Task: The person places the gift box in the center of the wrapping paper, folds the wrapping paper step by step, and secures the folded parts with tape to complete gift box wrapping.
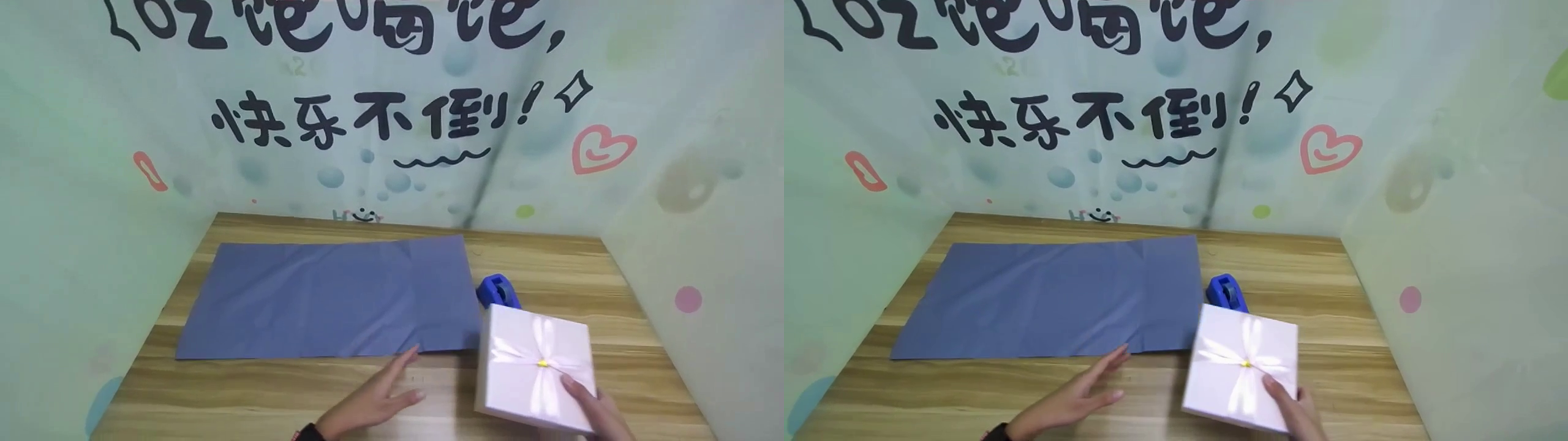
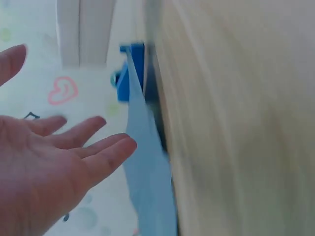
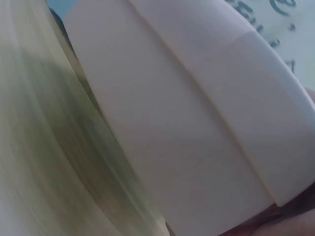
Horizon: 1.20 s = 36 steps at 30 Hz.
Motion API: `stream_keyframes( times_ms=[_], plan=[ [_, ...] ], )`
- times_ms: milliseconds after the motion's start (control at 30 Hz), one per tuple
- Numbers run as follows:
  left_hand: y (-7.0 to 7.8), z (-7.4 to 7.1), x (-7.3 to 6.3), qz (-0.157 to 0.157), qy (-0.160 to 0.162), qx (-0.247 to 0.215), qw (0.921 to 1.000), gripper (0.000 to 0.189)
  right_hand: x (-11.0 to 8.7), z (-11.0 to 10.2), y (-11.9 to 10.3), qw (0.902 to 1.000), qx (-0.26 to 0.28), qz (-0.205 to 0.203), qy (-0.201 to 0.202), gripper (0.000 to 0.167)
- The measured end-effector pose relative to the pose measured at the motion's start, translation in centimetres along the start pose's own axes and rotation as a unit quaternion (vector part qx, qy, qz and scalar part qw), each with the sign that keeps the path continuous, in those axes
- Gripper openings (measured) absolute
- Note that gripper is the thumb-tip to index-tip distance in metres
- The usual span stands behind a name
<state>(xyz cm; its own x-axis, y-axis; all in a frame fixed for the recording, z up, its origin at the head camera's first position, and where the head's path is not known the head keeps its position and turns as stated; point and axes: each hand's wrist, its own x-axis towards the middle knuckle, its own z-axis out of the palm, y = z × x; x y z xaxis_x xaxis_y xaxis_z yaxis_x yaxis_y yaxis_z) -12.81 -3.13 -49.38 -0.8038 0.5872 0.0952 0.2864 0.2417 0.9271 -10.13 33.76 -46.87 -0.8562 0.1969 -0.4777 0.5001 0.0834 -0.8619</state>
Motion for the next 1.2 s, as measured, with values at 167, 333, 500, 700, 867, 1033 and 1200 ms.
stream_keyframes(
  times_ms=[167,333,500,700,867,1033,1200],
  plan=[
    [0.9,2.5,0.6,-0.043,0.0,-0.15,0.9878,0.086,0.0,5.1,-0.2,0.9954,0.077,-0.035,-0.044,0.075],
    [1.1,4.3,1.1,-0.073,0.052,-0.216,0.9722,0.095,-0.1,8.5,-0.2,0.9957,0.077,-0.046,-0.021,0.067],
    [0.8,5.1,1.4,-0.096,0.153,-0.227,0.9571,0.088,0.0,10.2,-0.7,0.9973,0.051,-0.053,0.003,0.057],
    [1.0,4.3,1.9,-0.129,0.203,-0.282,0.9287,0.081,0.7,10.5,-1.4,0.9981,-0.014,-0.06,-0.003,0.063],
    [0.8,2.8,1.9,-0.162,0.238,-0.276,0.9173,0.079,0.9,9.8,-1.4,0.996,-0.027,-0.085,-0.006,0.058],
    [-0.4,0.1,1.3,-0.187,0.268,-0.288,0.9002,0.081,1.0,8.5,-0.5,0.9909,-0.016,-0.132,-0.018,0.052],
    [-2.2,-3.7,1.1,-0.169,0.308,-0.333,0.875,0.083,1.3,7.2,0.2,0.991,-0.003,-0.133,-0.014,0.052]
  ],
)
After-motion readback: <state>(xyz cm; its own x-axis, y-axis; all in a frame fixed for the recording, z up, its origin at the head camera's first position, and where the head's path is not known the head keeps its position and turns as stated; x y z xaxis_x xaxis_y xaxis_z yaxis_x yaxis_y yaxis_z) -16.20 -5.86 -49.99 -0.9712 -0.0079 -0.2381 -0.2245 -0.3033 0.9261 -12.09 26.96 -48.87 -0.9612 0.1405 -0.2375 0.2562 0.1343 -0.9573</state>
